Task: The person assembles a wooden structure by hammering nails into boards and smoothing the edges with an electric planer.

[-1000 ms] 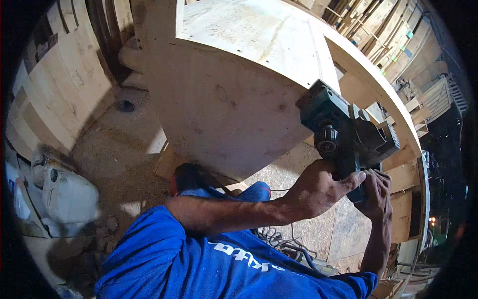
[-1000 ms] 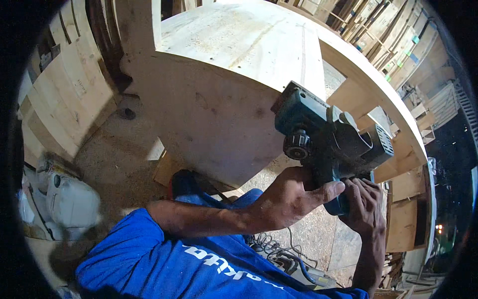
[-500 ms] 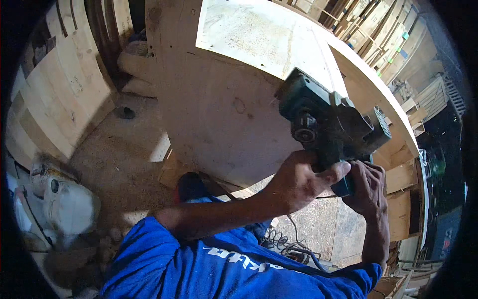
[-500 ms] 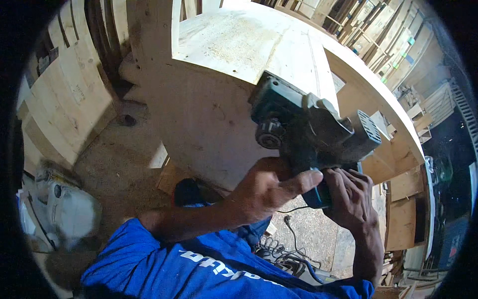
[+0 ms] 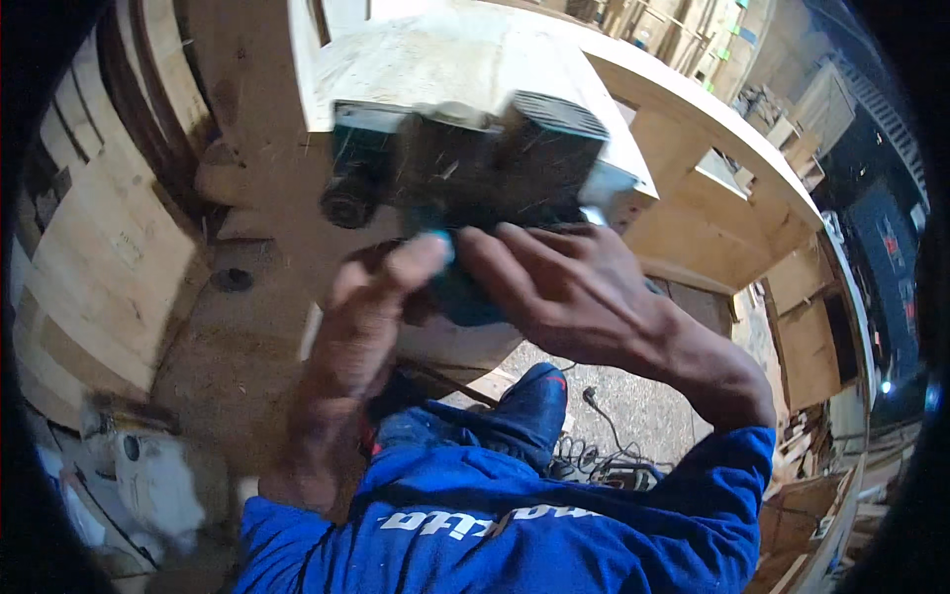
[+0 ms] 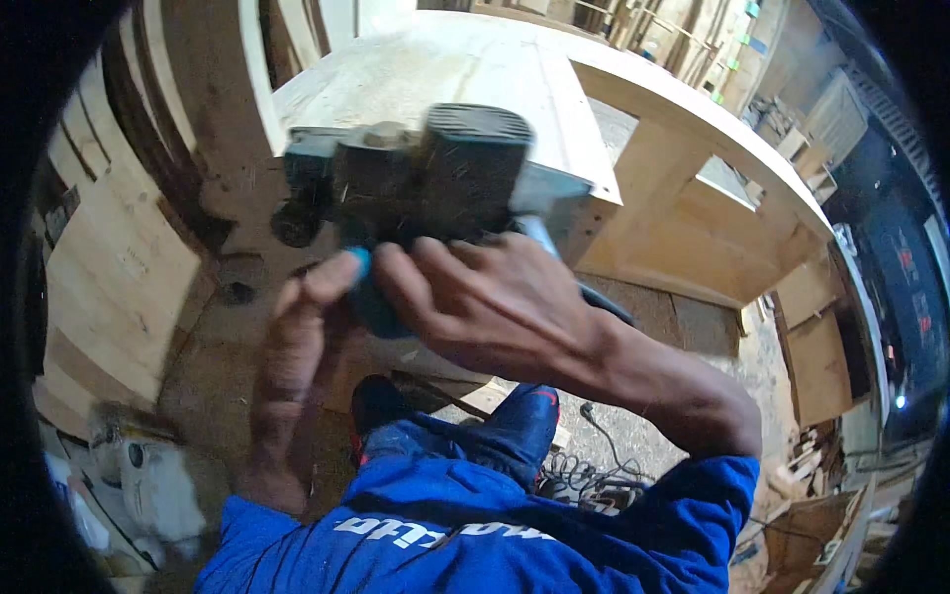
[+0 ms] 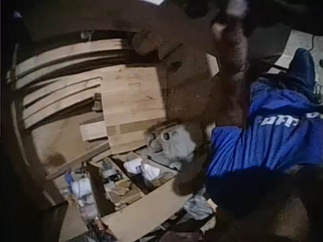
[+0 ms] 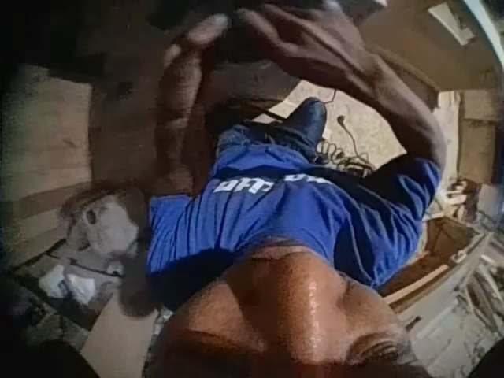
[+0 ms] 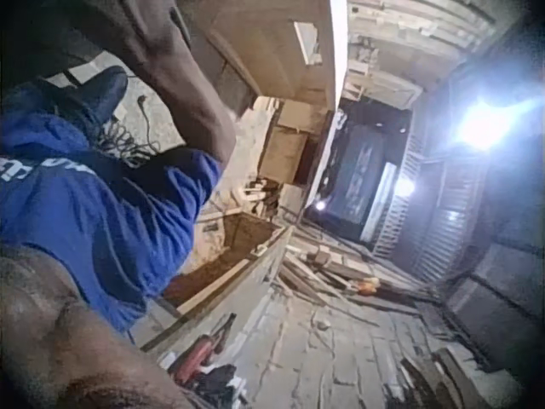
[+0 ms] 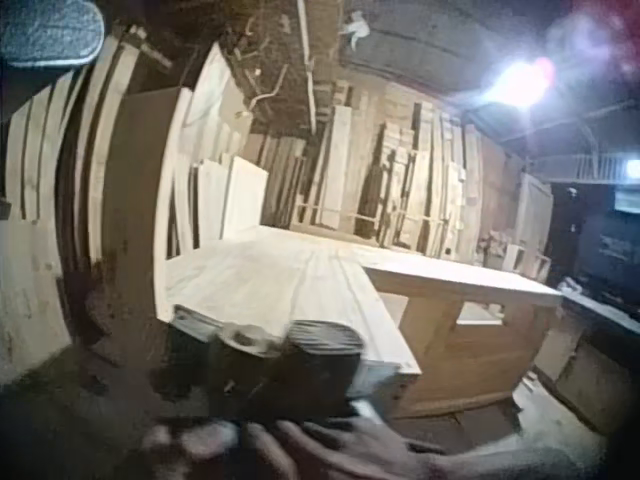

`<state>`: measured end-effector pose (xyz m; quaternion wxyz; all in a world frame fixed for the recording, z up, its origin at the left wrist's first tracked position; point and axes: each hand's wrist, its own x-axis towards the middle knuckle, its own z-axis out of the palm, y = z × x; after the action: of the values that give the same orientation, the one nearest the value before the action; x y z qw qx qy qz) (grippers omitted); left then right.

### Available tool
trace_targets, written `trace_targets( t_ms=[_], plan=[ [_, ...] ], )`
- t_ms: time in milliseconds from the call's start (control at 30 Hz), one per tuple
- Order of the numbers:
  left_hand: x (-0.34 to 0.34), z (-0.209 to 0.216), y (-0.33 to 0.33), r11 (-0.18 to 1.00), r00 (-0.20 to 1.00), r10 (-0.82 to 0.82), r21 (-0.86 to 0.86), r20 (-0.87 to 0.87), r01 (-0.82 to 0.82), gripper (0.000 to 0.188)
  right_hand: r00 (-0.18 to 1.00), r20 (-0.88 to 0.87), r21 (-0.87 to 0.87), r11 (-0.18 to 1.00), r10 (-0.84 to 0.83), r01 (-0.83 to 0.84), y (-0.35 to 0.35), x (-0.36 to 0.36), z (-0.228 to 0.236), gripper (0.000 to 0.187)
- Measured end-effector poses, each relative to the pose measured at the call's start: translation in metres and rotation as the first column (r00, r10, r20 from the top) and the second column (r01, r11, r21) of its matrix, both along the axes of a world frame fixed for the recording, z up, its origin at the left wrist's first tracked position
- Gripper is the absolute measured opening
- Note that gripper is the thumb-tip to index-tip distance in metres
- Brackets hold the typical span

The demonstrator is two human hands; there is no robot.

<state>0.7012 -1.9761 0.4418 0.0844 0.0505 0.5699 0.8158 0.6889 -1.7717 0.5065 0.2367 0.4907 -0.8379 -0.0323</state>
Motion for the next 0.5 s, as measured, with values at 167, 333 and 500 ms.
trace_targets(
  t_ms=[167, 333, 500],
  plan=[
    [0.003, 0.014, 0.017, 0.997, 0.998, -0.067, -0.028, 0.012, 0.067, 0.059, 0.997, -0.081, -0.03, 1.0, 0.005, -0.008, 0.025, -0.001, -0.013, 0.032],
    [0.029, -0.003, 0.077, 0.97, 0.971, -0.224, 0.082, -0.083, 0.231, 0.045, 0.998, -0.056, -0.019, 1.0, 0.01, -0.011, 0.087, 0.037, -0.007, 0.05],
    [0.038, -0.007, 0.186, 0.915, 0.897, -0.325, 0.139, -0.3, 0.378, 0.039, 0.958, -0.101, 0.02, 0.962, -0.269, 0.272, 0.192, 0.087, -0.005, 0.056]
  ],
)
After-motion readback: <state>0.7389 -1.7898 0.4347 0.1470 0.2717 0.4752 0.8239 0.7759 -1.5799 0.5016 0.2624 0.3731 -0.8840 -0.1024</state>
